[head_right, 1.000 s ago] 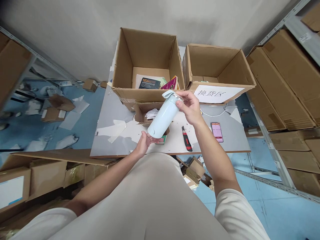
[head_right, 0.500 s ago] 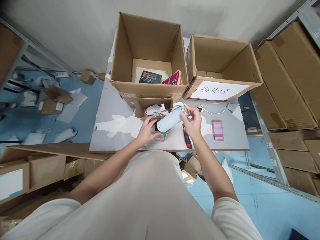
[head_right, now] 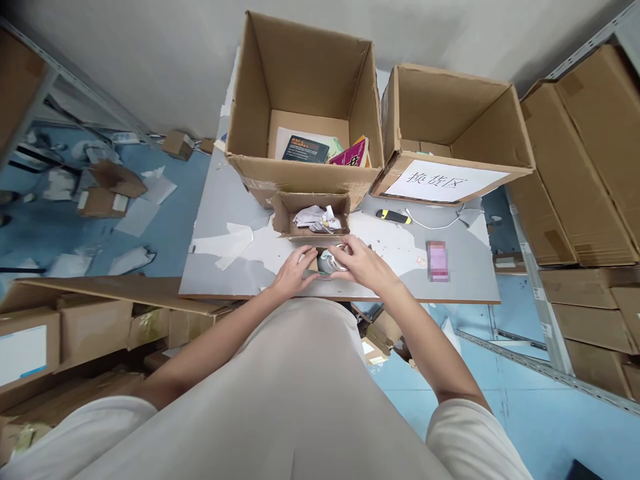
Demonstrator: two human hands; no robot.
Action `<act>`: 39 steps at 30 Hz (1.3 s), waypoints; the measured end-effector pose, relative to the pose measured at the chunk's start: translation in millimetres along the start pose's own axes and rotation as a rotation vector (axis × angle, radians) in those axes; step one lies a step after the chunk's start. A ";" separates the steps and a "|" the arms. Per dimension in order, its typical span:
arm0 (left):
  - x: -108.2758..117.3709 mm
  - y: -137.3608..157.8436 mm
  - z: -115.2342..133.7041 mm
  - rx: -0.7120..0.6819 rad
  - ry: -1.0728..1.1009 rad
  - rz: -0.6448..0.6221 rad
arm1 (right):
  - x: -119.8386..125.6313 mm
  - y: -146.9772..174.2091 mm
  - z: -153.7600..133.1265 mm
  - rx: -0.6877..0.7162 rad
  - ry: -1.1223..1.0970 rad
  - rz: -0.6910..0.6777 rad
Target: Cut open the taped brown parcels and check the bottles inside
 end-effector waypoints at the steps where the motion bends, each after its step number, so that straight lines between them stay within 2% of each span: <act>1: -0.6 1.8 0.6 0.000 0.004 0.007 | -7.8 -1.7 -2.8 0.010 0.061 -0.045; 5: -4.6 8.5 2.4 0.000 0.022 0.010 | -41.4 -5.7 -13.6 0.029 0.273 -0.220; 9: -6.5 14.3 0.5 0.023 0.052 0.024 | -61.5 -10.7 -18.2 -0.031 0.341 -0.286; 13: -7.0 18.0 0.2 0.024 0.036 0.030 | -70.0 -15.2 -21.1 -0.067 0.378 -0.284; 17: -5.6 19.1 -1.1 0.029 0.065 0.037 | -75.1 -14.3 -23.7 -0.021 0.319 -0.269; 20: -0.6 21.0 -4.5 0.060 0.119 0.095 | -76.9 -7.4 -23.0 0.030 0.258 -0.221; 22: 4.2 23.4 -6.6 0.084 0.151 0.165 | -75.7 0.7 -21.3 0.042 0.154 -0.139; 24: 6.5 25.4 -7.3 0.099 0.191 0.224 | -70.7 11.4 -10.3 -0.080 0.010 0.015; 27: 2.1 24.7 -5.5 0.095 0.282 0.243 | -71.1 37.3 19.1 -0.467 -0.269 0.272; 29: -3.0 22.5 -4.2 0.086 0.354 0.231 | -83.2 47.6 23.8 -0.565 -0.463 0.315; 31: -4.8 21.1 -4.6 0.081 0.403 0.239 | -91.9 46.1 16.7 -0.487 -0.538 0.274; 34: -4.0 20.4 -4.0 0.054 0.327 0.209 | -92.8 39.8 7.9 -0.317 -0.462 0.208; 39: -4.9 15.4 1.8 -0.034 0.134 0.027 | -92.3 23.7 5.3 -0.053 -0.363 0.070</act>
Point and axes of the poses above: each hand's wrist, its own y-axis away from the middle knuckle, its own x-axis out of the back of the hand, z = x × y, the point moved 8 cm from there along -y, towards the middle knuckle, and after that the axes turned 9 degrees about y, right-handed, at the moved point
